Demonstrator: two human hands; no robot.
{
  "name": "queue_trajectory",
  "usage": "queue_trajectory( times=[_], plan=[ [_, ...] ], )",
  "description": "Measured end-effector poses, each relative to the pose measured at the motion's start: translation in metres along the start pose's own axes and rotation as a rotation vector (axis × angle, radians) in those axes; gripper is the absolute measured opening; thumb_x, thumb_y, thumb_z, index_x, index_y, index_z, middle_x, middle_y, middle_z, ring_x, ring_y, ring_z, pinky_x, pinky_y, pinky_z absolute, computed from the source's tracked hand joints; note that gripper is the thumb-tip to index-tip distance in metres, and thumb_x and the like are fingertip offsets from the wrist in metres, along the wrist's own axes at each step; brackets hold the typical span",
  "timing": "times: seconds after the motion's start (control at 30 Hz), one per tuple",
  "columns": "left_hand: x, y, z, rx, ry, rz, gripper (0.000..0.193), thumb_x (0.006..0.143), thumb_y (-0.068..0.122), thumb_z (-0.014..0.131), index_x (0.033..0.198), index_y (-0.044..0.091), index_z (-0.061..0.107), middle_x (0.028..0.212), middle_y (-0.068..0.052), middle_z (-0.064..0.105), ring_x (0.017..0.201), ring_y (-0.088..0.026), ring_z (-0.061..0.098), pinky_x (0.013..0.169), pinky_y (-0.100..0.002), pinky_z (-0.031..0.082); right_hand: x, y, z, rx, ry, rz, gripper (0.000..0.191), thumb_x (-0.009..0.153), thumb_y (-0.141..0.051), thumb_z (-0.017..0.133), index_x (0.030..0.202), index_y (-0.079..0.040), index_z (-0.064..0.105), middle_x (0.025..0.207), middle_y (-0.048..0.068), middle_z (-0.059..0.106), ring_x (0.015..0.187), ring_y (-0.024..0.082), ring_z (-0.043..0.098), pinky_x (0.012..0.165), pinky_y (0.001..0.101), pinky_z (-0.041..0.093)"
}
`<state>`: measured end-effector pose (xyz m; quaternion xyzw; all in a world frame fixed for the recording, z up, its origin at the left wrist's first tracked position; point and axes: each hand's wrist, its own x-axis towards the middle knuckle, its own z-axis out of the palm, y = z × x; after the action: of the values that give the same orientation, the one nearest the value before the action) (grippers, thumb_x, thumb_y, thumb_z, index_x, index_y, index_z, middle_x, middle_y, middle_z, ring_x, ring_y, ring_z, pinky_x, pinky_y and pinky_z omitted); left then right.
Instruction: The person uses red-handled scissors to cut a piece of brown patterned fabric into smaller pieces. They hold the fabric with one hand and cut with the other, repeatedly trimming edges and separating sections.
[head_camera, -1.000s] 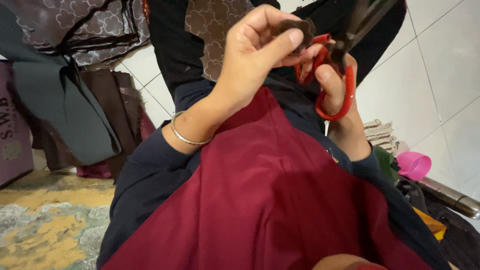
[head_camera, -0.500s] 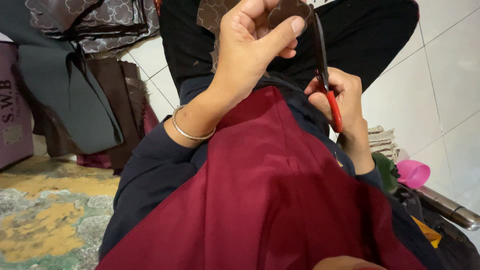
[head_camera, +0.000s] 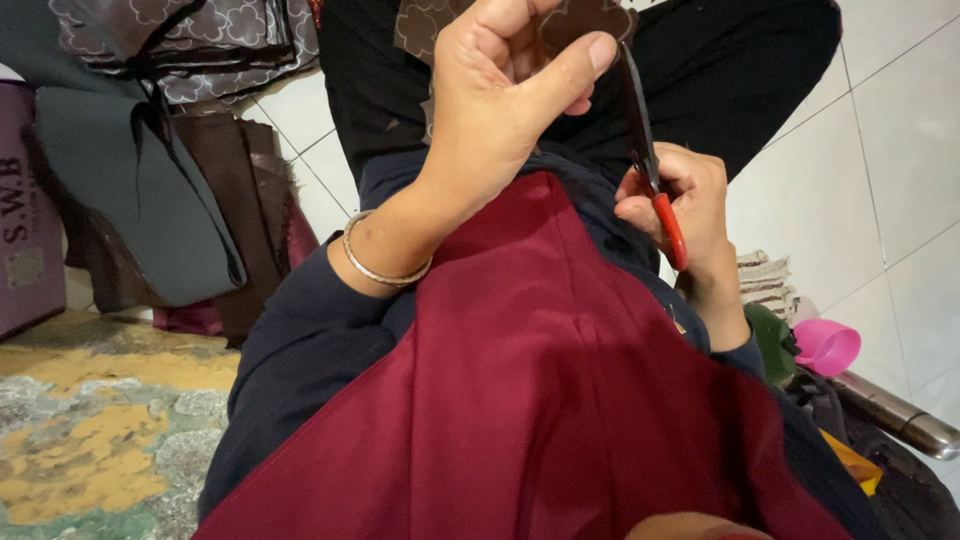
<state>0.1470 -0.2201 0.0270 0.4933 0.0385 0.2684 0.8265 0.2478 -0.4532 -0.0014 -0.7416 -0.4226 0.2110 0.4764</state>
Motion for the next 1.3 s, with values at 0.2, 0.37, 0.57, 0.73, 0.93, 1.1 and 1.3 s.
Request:
queue_trajectory(
  times=[0.2, 0.37, 0.57, 0.73, 0.93, 1.1, 1.3],
  plan=[
    [0.0, -0.003, 0.001, -0.03, 0.006, 0.02, 0.028, 0.106, 0.005, 0.078, 0.129, -0.003, 0.065, 0.098, -0.004, 0.072, 0.076, -0.006, 0.066, 0.069, -0.021, 0.057, 0.0, 0.002, 0.0, -0.033, -0.006, -0.017, 0.07, 0.087, -0.073, 0.071, 0.075, -0.005, 0.06, 0.07, -0.003, 0.052, 0.06, 0.008, 0.048, 0.056, 0.0247, 0.032],
    [-0.002, -0.006, 0.004, -0.065, 0.034, 0.043, 0.025, 0.106, 0.004, 0.079, 0.125, -0.003, 0.064, 0.1, -0.004, 0.071, 0.076, -0.007, 0.067, 0.069, -0.022, 0.058, -0.001, 0.003, 0.0, -0.046, -0.008, -0.028, 0.071, 0.087, -0.073, 0.07, 0.072, -0.005, 0.055, 0.067, -0.002, 0.048, 0.055, 0.008, 0.046, 0.052, 0.0242, 0.03],
    [-0.004, -0.008, 0.005, -0.093, 0.039, 0.068, 0.023, 0.105, 0.002, 0.078, 0.122, -0.003, 0.064, 0.115, -0.006, 0.071, 0.077, -0.007, 0.066, 0.069, -0.022, 0.057, 0.002, 0.002, 0.001, -0.063, 0.0, -0.04, 0.072, 0.087, -0.073, 0.07, 0.071, -0.005, 0.054, 0.067, -0.001, 0.049, 0.055, 0.008, 0.047, 0.052, 0.0243, 0.031],
    [0.0, -0.009, 0.006, -0.107, 0.019, 0.092, 0.02, 0.109, 0.0, 0.077, 0.124, -0.002, 0.064, 0.115, -0.007, 0.072, 0.083, -0.008, 0.066, 0.075, -0.022, 0.057, 0.007, 0.001, -0.007, 0.045, -0.075, -0.008, 0.073, 0.085, -0.076, 0.07, 0.083, -0.003, 0.064, 0.068, -0.002, 0.049, 0.059, 0.007, 0.046, 0.055, 0.0247, 0.031],
    [-0.001, -0.01, 0.006, -0.154, -0.015, 0.126, 0.02, 0.109, -0.001, 0.075, 0.126, 0.001, 0.065, 0.122, -0.006, 0.07, 0.113, -0.011, 0.068, 0.102, -0.024, 0.056, 0.001, 0.003, -0.009, 0.166, -0.161, 0.096, 0.084, 0.079, -0.088, 0.064, 0.091, -0.005, 0.068, 0.073, -0.004, 0.055, 0.065, 0.004, 0.048, 0.06, 0.0224, 0.035],
    [-0.003, -0.01, 0.008, -0.133, -0.013, 0.12, 0.017, 0.109, -0.002, 0.074, 0.124, 0.001, 0.065, 0.118, -0.007, 0.072, 0.109, -0.011, 0.07, 0.101, -0.025, 0.057, -0.001, -0.004, -0.003, 0.291, -0.138, 0.204, 0.097, 0.07, -0.096, 0.061, 0.102, -0.004, 0.066, 0.081, -0.005, 0.052, 0.074, 0.005, 0.047, 0.067, 0.0207, 0.035],
    [-0.012, -0.01, 0.021, -0.195, -0.052, 0.019, 0.021, 0.107, -0.006, 0.075, 0.123, 0.0, 0.062, 0.114, -0.006, 0.069, 0.1, -0.008, 0.068, 0.091, -0.022, 0.055, 0.009, -0.028, 0.0, 0.325, -0.085, 0.132, 0.1, 0.079, -0.093, 0.062, 0.119, -0.001, 0.058, 0.101, -0.001, 0.057, 0.09, 0.009, 0.049, 0.08, 0.0236, 0.04]
  ],
)
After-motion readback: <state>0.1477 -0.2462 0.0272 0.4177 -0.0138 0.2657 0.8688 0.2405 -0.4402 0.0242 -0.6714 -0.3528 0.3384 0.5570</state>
